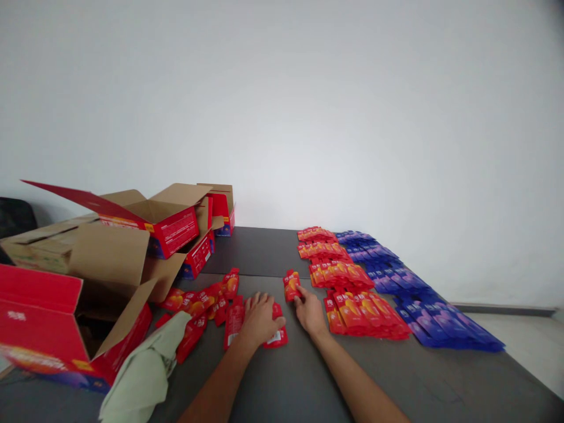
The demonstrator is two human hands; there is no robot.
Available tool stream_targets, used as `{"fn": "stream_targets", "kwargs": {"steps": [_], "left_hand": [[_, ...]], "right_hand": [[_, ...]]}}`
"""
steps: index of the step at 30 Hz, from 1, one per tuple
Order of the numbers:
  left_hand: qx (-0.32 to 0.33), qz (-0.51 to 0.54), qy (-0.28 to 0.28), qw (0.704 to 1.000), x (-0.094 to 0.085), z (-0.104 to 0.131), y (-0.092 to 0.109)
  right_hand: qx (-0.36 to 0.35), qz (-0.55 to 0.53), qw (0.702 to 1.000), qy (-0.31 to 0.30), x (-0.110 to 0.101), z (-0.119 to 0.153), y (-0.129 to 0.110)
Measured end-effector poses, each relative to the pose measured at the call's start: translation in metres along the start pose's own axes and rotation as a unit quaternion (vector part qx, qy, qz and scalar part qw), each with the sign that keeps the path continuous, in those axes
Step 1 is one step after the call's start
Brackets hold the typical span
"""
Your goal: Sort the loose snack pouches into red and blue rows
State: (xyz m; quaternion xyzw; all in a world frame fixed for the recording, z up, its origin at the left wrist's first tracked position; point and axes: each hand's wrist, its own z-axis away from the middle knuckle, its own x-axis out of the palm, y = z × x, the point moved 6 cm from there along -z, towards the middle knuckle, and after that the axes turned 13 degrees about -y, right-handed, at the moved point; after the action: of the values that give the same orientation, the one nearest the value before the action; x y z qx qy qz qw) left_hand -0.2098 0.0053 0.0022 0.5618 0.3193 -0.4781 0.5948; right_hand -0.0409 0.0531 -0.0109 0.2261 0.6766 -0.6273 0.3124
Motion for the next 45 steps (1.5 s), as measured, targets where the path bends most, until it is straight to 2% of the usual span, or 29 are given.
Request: {"fn": "stream_targets", "kwargs": {"steps": [3,7,11,15,18,20,23,27,30,33,36,41,43,45], "left_hand": [[-0.012,0.0,-0.01,1.0,-0.002,-0.001,-0.009],[-0.025,0.009,-0.005,1.0,-0.008,-0.002,-0.02],[-0.03,0.023,0.015,0.999,-0.011,-0.003,-0.023],[-0.033,0.067,0.057,0.996,-0.011,-0.008,-0.029],[-0.019,0.139,0.095,0.986,-0.012,-0.013,-0.036],[-0.005,0.2,0.114,0.973,-0.014,-0.016,-0.039],[0.017,0.289,0.139,0.947,-0.019,-0.017,-0.04],[0.05,0.36,0.168,0.916,-0.028,-0.014,-0.036],[0.064,0.375,0.189,0.905,-0.034,-0.01,-0.031],[0.073,0.347,0.203,0.913,-0.037,-0.006,-0.024],[0.082,0.291,0.211,0.93,-0.039,0.0,-0.012],[0.114,0.286,0.181,0.934,-0.035,0.01,0.012],[0.135,0.332,0.161,0.92,-0.032,0.01,0.02],[0.143,0.409,0.139,0.89,-0.029,0.008,0.021]], "right_hand": [[-0.023,0.072,0.997,0.0,0.003,-0.005,-0.003],[-0.019,0.17,0.985,0.017,0.004,-0.003,-0.004],[-0.019,0.207,0.978,0.03,0.0,0.004,-0.01],[-0.051,0.173,0.983,0.029,0.0,0.017,-0.022],[-0.1,0.116,0.988,-0.013,0.009,0.033,-0.035],[-0.123,0.085,0.988,-0.049,0.017,0.044,-0.043],[-0.126,0.032,0.989,-0.067,0.023,0.053,-0.049],[-0.109,-0.073,0.987,-0.097,0.029,0.051,-0.047],[-0.109,-0.146,0.976,-0.123,0.037,0.048,-0.045],[-0.117,-0.188,0.97,-0.104,0.036,0.047,-0.045],[-0.125,-0.2,0.97,-0.063,0.025,0.048,-0.046],[-0.157,-0.212,0.964,-0.02,0.003,0.052,-0.053],[-0.181,-0.209,0.961,-0.019,-0.002,0.056,-0.061],[-0.208,-0.19,0.959,-0.027,-0.004,0.061,-0.071]]}}
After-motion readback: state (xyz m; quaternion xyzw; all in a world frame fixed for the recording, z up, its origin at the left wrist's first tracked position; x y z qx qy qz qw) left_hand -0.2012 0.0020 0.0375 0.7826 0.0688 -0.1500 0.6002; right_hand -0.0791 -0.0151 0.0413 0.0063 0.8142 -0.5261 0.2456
